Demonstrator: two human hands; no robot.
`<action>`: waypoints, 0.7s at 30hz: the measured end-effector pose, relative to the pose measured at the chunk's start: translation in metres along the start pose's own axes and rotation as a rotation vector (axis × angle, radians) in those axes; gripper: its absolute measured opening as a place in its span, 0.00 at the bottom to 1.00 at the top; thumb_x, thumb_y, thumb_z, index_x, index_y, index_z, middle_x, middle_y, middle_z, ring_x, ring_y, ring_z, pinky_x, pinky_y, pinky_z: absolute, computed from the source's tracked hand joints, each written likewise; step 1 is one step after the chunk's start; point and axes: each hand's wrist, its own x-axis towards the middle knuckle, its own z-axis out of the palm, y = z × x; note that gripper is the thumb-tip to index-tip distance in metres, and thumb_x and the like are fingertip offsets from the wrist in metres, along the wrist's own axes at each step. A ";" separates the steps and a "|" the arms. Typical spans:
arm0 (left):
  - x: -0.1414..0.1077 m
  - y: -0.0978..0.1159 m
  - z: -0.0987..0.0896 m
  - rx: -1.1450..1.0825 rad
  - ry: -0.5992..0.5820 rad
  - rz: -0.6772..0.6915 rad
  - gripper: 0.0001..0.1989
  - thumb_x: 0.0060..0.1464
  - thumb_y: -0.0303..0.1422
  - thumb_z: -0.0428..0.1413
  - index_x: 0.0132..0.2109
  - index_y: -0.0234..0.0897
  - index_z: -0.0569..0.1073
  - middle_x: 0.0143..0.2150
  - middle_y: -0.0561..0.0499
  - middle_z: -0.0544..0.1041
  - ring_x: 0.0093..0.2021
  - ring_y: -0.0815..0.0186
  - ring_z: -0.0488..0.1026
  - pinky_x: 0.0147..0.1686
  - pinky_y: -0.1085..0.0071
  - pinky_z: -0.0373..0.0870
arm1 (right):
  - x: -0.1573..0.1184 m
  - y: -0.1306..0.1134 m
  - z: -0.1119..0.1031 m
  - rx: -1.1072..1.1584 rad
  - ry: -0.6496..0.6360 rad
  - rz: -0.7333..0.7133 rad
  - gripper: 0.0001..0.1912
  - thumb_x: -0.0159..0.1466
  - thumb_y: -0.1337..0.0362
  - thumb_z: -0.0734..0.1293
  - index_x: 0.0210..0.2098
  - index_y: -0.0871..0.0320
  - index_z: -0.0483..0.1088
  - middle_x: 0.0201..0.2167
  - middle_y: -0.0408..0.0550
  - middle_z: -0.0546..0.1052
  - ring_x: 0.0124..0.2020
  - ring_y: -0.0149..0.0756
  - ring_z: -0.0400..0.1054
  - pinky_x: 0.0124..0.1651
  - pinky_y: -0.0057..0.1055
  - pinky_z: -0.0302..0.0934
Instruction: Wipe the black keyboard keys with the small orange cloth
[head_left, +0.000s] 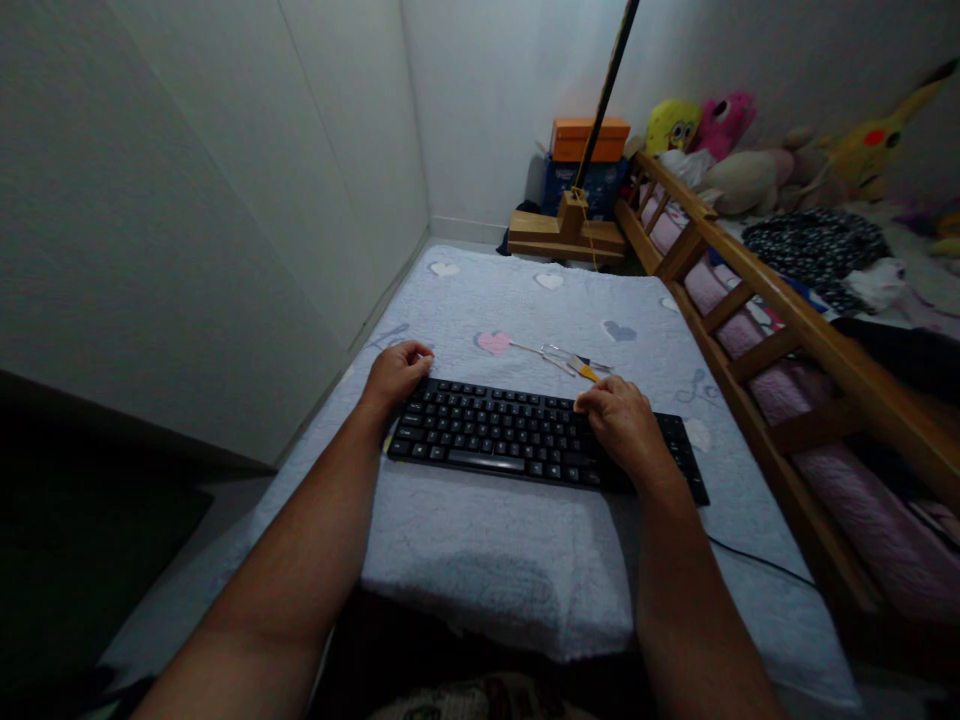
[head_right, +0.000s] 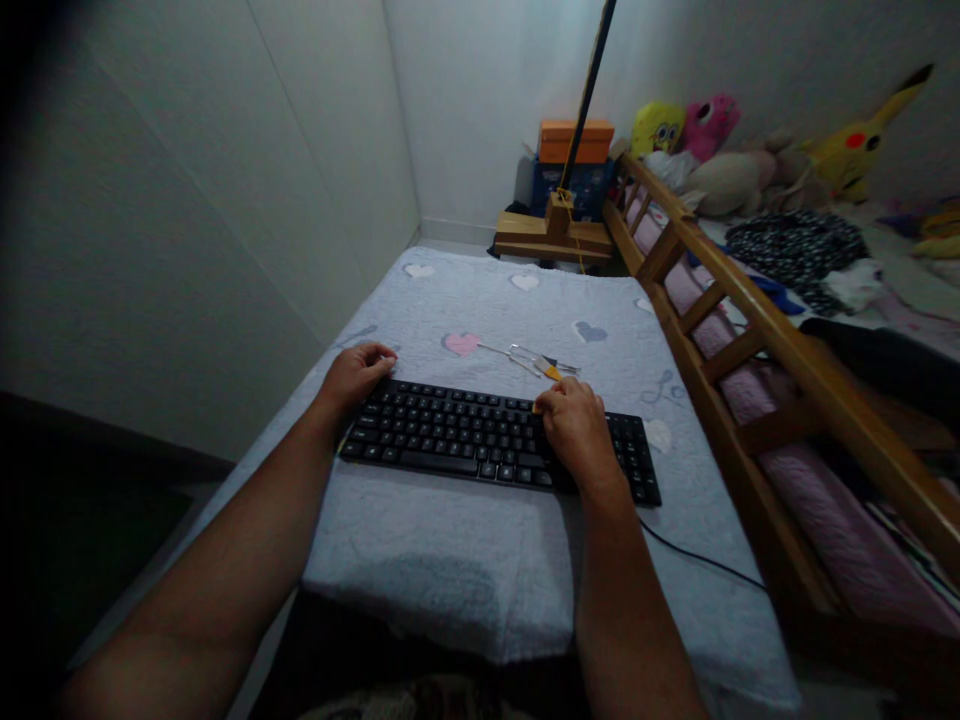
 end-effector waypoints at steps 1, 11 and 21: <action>0.000 0.000 0.000 -0.003 -0.005 -0.002 0.15 0.46 0.43 0.57 0.35 0.37 0.77 0.23 0.54 0.71 0.26 0.65 0.66 0.29 0.68 0.60 | 0.000 0.002 -0.001 -0.008 -0.006 0.009 0.15 0.65 0.72 0.63 0.35 0.54 0.82 0.41 0.54 0.76 0.45 0.46 0.67 0.48 0.40 0.58; 0.000 -0.003 -0.001 -0.025 -0.017 0.003 0.15 0.47 0.44 0.58 0.35 0.37 0.76 0.24 0.54 0.71 0.26 0.64 0.67 0.29 0.68 0.60 | -0.002 0.011 -0.008 -0.015 0.070 0.088 0.13 0.65 0.71 0.64 0.35 0.54 0.81 0.41 0.54 0.76 0.46 0.47 0.67 0.49 0.42 0.60; 0.000 -0.001 0.000 -0.010 -0.019 -0.012 0.14 0.47 0.43 0.58 0.35 0.37 0.76 0.24 0.54 0.71 0.26 0.65 0.67 0.30 0.68 0.62 | 0.000 0.001 0.001 0.056 0.010 0.024 0.14 0.64 0.73 0.64 0.34 0.54 0.81 0.40 0.53 0.76 0.46 0.45 0.67 0.51 0.40 0.60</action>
